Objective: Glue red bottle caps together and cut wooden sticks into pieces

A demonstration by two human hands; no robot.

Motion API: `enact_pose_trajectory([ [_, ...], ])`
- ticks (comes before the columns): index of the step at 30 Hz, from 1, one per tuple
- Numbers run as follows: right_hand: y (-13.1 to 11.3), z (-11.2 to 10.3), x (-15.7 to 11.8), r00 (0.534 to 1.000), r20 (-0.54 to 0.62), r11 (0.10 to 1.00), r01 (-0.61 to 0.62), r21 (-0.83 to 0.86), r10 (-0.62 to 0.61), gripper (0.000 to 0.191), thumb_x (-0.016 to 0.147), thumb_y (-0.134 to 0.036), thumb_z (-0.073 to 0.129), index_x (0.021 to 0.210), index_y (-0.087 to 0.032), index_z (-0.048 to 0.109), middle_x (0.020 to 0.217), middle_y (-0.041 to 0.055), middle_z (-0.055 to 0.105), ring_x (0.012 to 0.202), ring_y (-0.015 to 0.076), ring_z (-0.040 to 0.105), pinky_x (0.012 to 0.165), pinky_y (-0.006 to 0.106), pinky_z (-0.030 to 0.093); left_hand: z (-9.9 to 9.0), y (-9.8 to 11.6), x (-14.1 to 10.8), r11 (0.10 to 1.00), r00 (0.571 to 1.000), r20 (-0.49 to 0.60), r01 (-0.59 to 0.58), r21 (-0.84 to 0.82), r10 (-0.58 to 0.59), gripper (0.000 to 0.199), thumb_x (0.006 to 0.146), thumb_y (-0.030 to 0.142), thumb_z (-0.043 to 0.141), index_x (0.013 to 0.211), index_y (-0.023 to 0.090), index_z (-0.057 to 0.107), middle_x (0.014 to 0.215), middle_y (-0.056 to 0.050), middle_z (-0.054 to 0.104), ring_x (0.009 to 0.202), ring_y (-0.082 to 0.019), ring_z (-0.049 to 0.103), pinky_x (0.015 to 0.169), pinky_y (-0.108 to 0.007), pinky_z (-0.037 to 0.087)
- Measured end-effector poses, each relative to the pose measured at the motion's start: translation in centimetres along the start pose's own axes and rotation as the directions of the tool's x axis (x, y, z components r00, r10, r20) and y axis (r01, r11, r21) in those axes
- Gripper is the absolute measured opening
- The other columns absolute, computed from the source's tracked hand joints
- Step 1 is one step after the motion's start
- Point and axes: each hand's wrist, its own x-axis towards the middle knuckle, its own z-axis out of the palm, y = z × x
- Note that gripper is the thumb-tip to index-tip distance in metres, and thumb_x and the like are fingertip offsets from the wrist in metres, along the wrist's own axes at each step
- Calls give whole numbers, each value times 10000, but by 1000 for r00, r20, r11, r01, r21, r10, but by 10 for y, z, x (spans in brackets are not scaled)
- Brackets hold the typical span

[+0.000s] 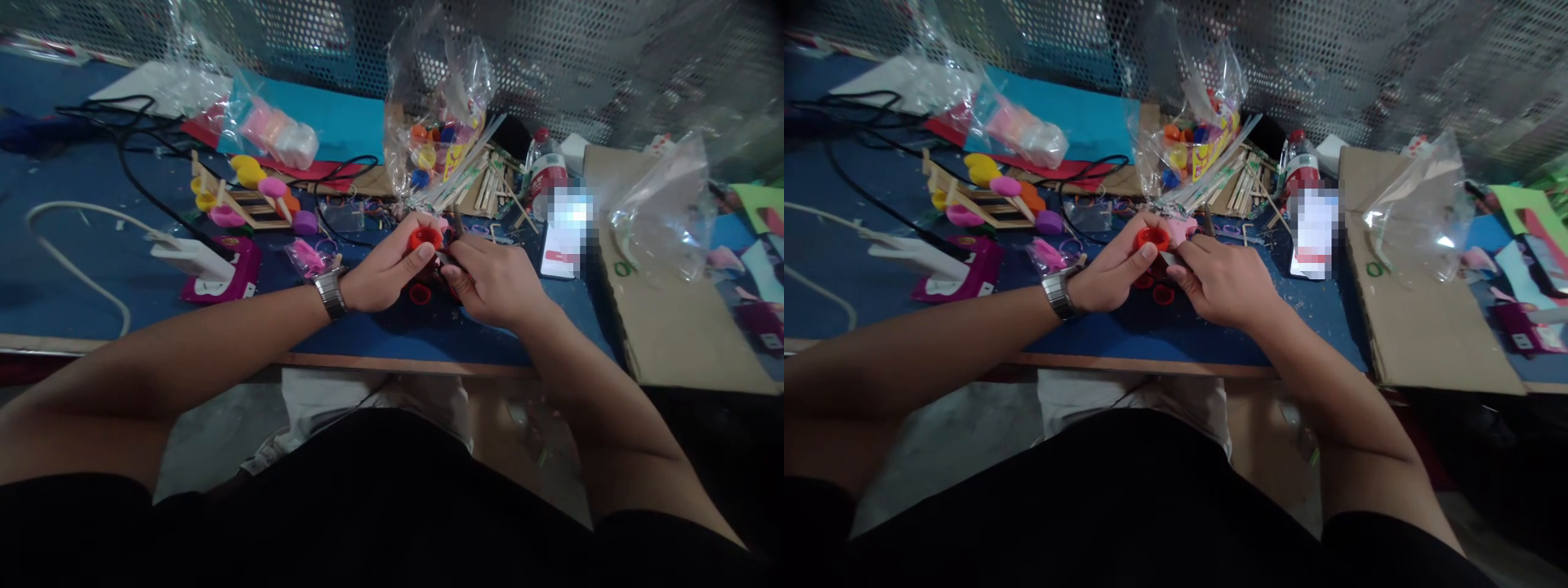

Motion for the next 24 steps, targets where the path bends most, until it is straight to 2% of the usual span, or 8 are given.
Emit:
enact_pose_trajectory([
  [4, 1, 0, 0, 1000, -19, 999, -4, 33, 5, 853, 1163, -672, 47, 1179, -163, 732, 1076, 173, 769, 916, 295, 686, 730, 392, 358, 0, 6, -1, 999, 999, 39, 7, -38, -6, 600, 1106, 750, 499, 1375, 223, 600, 1456, -162, 692, 1412, -309, 661, 1305, -537, 503],
  [8, 6, -3, 3, 999, -33, 967, 2, 253, 7, 828, 1151, -734, 83, 1010, -203, 704, 936, 128, 741, 821, 263, 642, 748, 380, 403, 3, 6, -2, 983, 994, -9, 111, -144, -113, 590, 1086, 743, 538, 1412, 254, 587, 1317, -134, 727, 1187, -279, 739, 1075, -486, 646],
  [10, 7, -7, 3, 999, -24, 929, -33, 369, 45, 802, 1145, -770, 121, 910, -228, 664, 844, 91, 711, 759, 240, 612, 738, 369, 413, 5, 4, -2, 970, 988, -27, 146, -193, -154, 582, 1063, 738, 573, 1404, 266, 565, 1233, -118, 729, 1081, -261, 750, 963, -463, 675],
  [13, 8, -13, 1, 996, -8, 889, -76, 451, 89, 800, 1137, -806, 154, 902, -236, 663, 796, 65, 700, 739, 228, 611, 736, 360, 429, 7, 1, -2, 955, 981, -22, 184, -233, -195, 552, 1036, 709, 619, 1379, 290, 514, 1198, -103, 717, 1034, -259, 758, 871, -458, 684],
  [17, 9, -16, 0, 999, -24, 923, -13, 385, 24, 809, 1143, -795, 166, 993, -220, 715, 886, 87, 745, 804, 237, 651, 774, 358, 438, 8, 1, -3, 948, 978, -4, 200, -248, -207, 490, 1015, 625, 647, 1332, 312, 443, 1194, -78, 699, 987, -250, 760, 804, -453, 681],
  [20, 10, -14, 1, 1000, -13, 958, 2, 288, 2, 814, 1148, -778, 165, 1147, -205, 742, 984, 110, 779, 845, 252, 673, 773, 358, 413, 9, 1, -5, 957, 982, 10, 185, -224, -188, 469, 1000, 611, 631, 1300, 318, 420, 1106, -49, 677, 824, -208, 707, 683, -408, 638],
  [24, 11, -15, 2, 999, 34, 973, -3, 232, -5, 819, 1153, -757, 130, 1060, -209, 731, 894, 101, 746, 781, 247, 632, 734, 361, 356, 11, 4, -6, 953, 981, 53, 196, -229, -189, 466, 991, 645, 632, 1242, 322, 408, 1019, -17, 613, 669, -144, 553, 608, -350, 531],
])
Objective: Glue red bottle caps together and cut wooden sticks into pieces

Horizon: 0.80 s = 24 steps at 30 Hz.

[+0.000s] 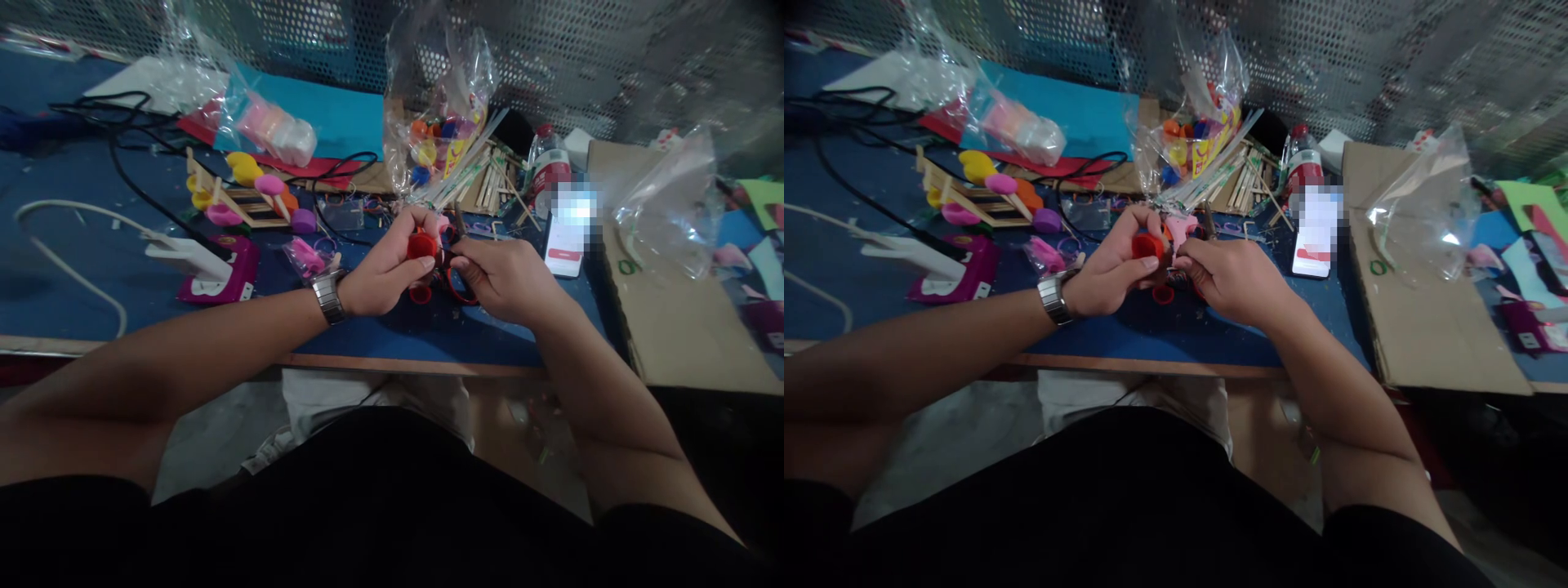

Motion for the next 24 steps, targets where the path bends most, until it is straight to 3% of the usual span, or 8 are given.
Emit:
enact_pose_trajectory([
  [5, -5, -5, -2, 1000, 10, 998, 4, 65, -5, 780, 1158, -751, 138, 924, -232, 670, 758, 48, 651, 654, 206, 507, 704, 353, 323, 1, 1, 0, 999, 999, 22, -27, -33, 28, 462, 1006, 633, 659, 1218, 307, 409, 1068, -32, 596, 778, -173, 539, 733, -369, 542],
  [9, -8, -4, -3, 1000, 14, 994, -16, 105, 15, 706, 1168, -726, 219, 831, -240, 606, 664, 8, 547, 586, 178, 400, 680, 352, 285, -1, -7, 2, 983, 983, 9, -184, -3, 184, 471, 1011, 642, 696, 1203, 290, 448, 1066, -22, 578, 894, -189, 572, 924, -411, 587],
  [12, -8, -2, -3, 1000, 1, 985, -24, 174, 24, 660, 1176, -699, 280, 794, -240, 563, 650, -2, 535, 578, 162, 397, 673, 346, 291, -3, -11, 3, 961, 962, 15, -272, 48, 272, 488, 1006, 635, 737, 1217, 279, 479, 1095, -24, 578, 971, -195, 592, 1029, -445, 595],
  [18, -9, 1, -4, 999, -14, 964, -28, 263, 33, 594, 1193, -613, 341, 772, -238, 529, 677, 2, 594, 604, 148, 476, 677, 322, 325, -3, -6, 3, 923, 943, -8, -323, 208, 331, 499, 1026, 684, 702, 1215, 275, 486, 1158, -60, 603, 1127, -247, 632, 1158, -510, 592],
  [24, -12, 6, -3, 995, -68, 989, -70, 128, 79, 506, 1181, -542, 376, 832, -237, 582, 651, -1, 533, 583, 161, 396, 657, 346, 265, -8, -9, 5, 875, 935, 33, -343, 342, 354, 466, 1081, 662, 639, 1269, 278, 453, 1253, -75, 574, 1124, -232, 632, 1070, -453, 616],
])
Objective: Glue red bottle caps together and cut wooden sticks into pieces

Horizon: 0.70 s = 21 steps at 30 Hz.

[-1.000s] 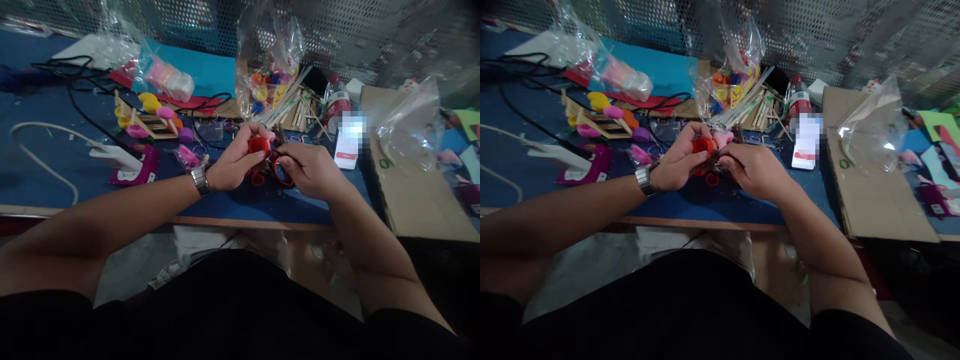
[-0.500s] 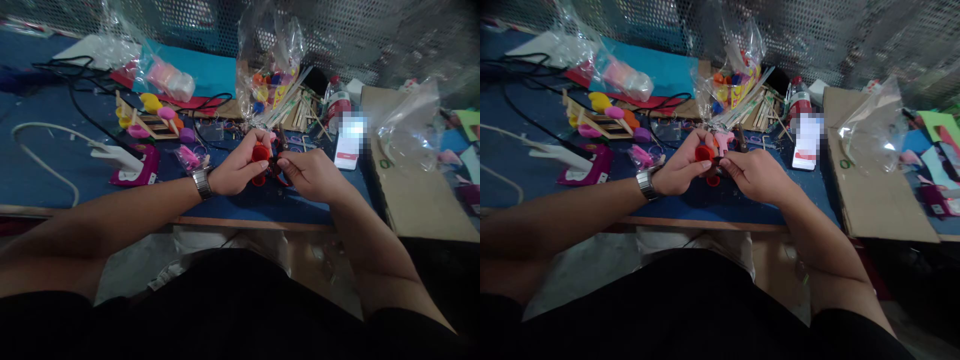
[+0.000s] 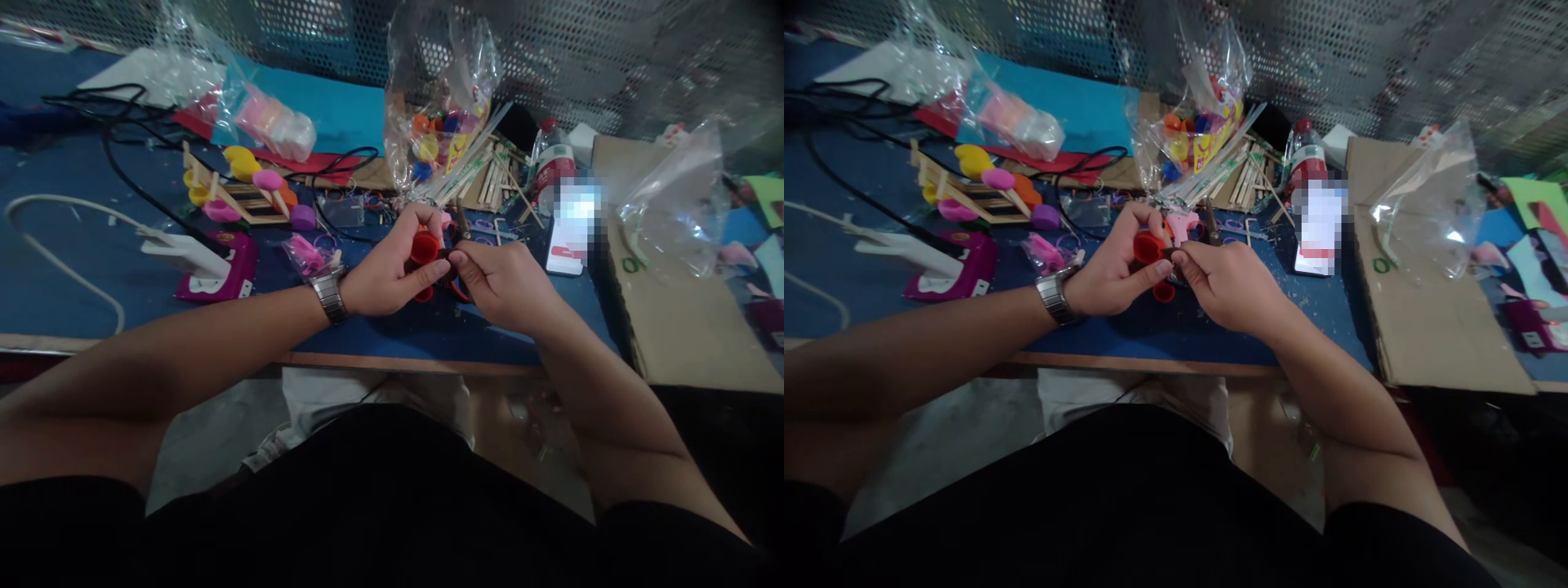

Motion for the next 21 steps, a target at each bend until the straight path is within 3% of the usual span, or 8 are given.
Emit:
enact_pose_trajectory([
  [8, -2, 7, 4, 997, 23, 983, -67, -170, 72, 466, 1168, -454, 354, 923, -217, 671, 715, 56, 630, 613, 200, 456, 663, 364, 239, 3, 2, 0, 997, 1000, 11, 3, 82, -4, 357, 1120, 574, 581, 1268, 264, 484, 1252, -97, 627, 1078, -239, 663, 1019, -452, 620],
  [14, -4, 11, 4, 995, 21, 949, -90, -303, 101, 491, 1181, -446, 323, 1033, -196, 720, 809, 101, 737, 653, 230, 553, 659, 373, 200, 5, 1, 0, 995, 998, 19, 52, 82, -53, 336, 1068, 452, 660, 1276, 251, 491, 1243, -92, 637, 1007, -220, 685, 951, -451, 652],
  [19, 0, 9, 2, 998, -24, 951, -69, -301, 65, 543, 1197, -508, 292, 1017, -213, 711, 813, 93, 750, 670, 236, 593, 670, 371, 231, 2, -7, 0, 995, 995, -18, 94, -23, -94, 453, 1077, 620, 642, 1271, 232, 513, 1257, -112, 654, 1156, -248, 695, 1035, -457, 650],
  [21, 3, 6, 1, 998, -61, 965, -49, -258, 34, 595, 1202, -562, 257, 1012, -221, 706, 820, 87, 746, 681, 234, 607, 675, 368, 264, 2, -7, 0, 981, 989, -15, 147, -125, -150, 516, 1071, 696, 634, 1277, 240, 510, 1146, -83, 680, 1071, -228, 714, 974, -424, 665],
])
